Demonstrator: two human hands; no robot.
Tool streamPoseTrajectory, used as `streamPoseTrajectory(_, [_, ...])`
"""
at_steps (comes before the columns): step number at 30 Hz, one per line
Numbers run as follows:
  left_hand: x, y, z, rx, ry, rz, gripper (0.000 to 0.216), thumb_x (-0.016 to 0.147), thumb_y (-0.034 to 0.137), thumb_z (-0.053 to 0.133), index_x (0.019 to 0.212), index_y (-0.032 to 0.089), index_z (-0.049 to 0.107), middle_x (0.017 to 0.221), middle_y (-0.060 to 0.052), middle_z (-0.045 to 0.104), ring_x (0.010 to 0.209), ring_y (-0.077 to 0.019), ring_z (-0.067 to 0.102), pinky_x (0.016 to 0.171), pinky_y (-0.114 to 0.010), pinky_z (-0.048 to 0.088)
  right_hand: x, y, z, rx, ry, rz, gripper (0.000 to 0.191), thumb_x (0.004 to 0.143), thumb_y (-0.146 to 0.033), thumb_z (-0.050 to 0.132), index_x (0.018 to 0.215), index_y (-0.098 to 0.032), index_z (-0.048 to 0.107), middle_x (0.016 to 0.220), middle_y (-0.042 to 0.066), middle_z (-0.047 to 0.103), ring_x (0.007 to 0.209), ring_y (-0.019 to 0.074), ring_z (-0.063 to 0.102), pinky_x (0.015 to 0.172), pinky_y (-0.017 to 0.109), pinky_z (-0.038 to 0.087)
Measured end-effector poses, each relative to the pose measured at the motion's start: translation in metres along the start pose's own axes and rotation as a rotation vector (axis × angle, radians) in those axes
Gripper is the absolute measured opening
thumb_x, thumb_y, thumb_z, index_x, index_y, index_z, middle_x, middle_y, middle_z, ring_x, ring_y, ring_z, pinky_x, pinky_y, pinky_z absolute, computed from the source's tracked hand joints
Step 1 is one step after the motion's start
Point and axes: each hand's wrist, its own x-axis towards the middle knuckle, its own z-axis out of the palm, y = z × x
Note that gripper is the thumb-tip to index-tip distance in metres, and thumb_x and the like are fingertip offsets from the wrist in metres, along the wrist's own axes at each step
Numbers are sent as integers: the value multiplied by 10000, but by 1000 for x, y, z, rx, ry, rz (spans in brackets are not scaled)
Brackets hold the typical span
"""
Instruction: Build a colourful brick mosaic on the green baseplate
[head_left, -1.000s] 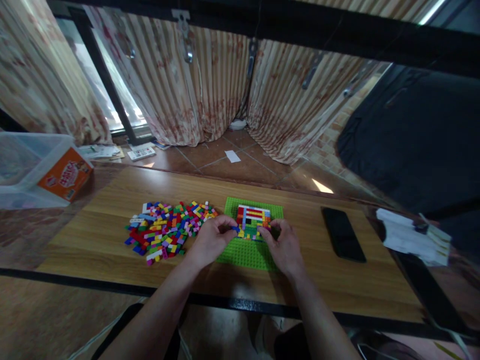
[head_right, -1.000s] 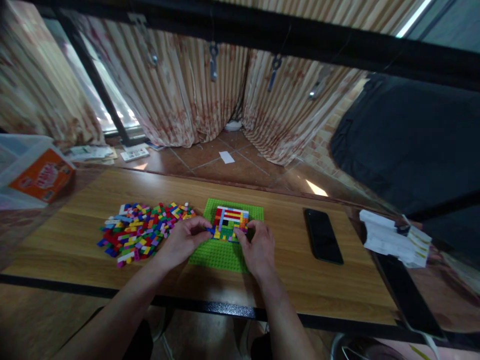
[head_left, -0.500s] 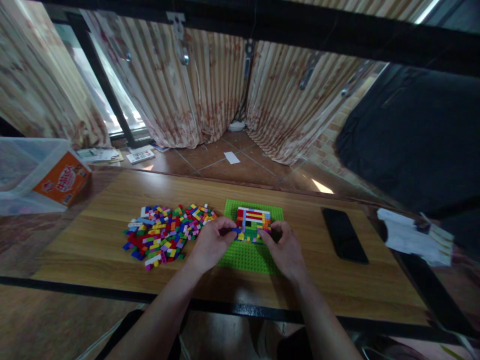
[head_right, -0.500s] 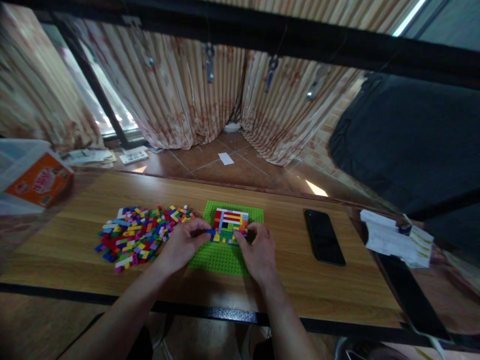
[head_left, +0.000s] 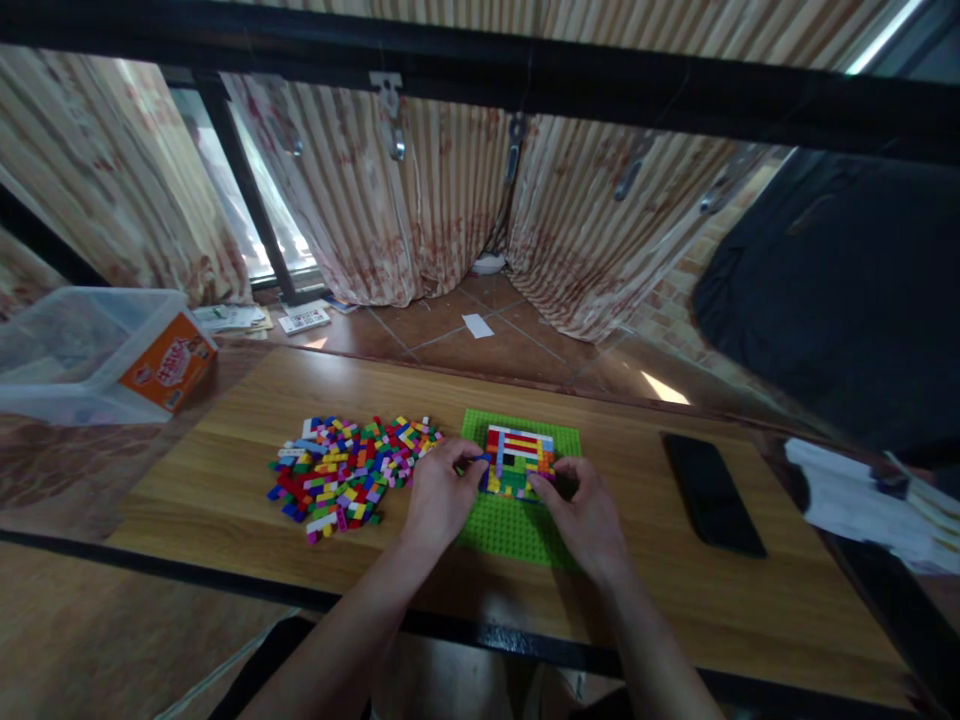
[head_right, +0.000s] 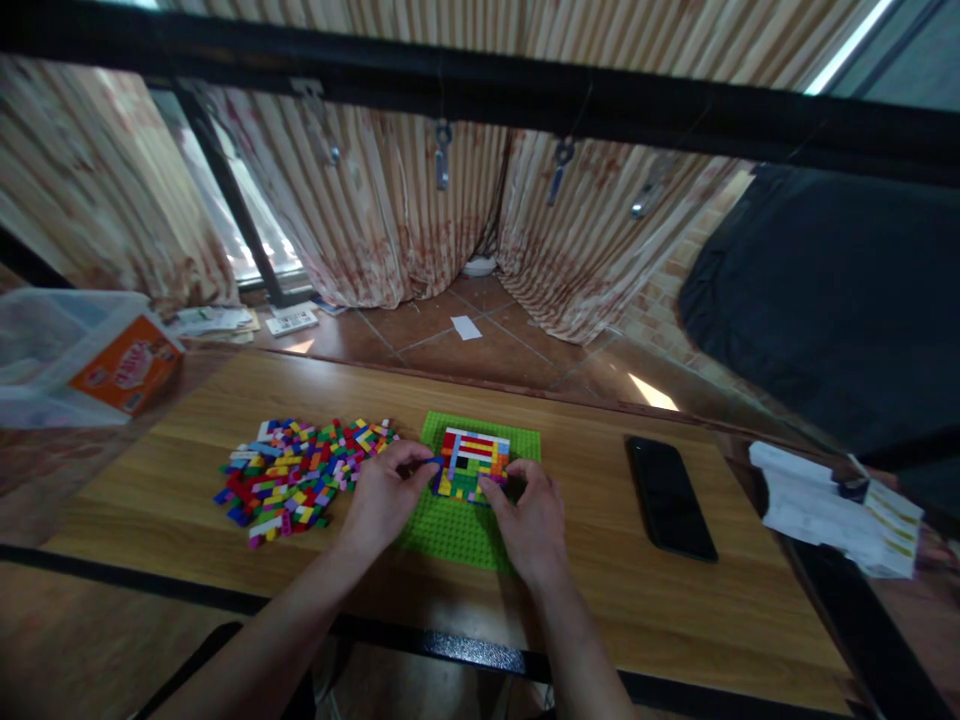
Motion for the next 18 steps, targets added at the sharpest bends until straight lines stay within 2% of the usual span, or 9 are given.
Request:
streamPoseTrajectory(13, [3, 5, 3, -40, -86, -48, 188, 798, 33, 582, 803, 184, 693, 790, -17, 716, 777, -165, 673, 773, -287, 526, 2, 0, -2, 25, -24, 6, 391, 760, -590, 676, 879, -221, 620, 898, 92, 699, 873, 287, 630, 795, 422, 462])
streamPoseTrajectory(18, [2, 6, 2, 32, -50, -47, 170, 800, 34, 585, 791, 173, 684, 794, -20, 714, 767, -158, 670, 744, -276, 525, 2, -5, -5, 2, -53, 67, 417, 754, -606, 663, 889, -213, 622, 908, 81, 695, 888, 281, 626, 809, 404, 454])
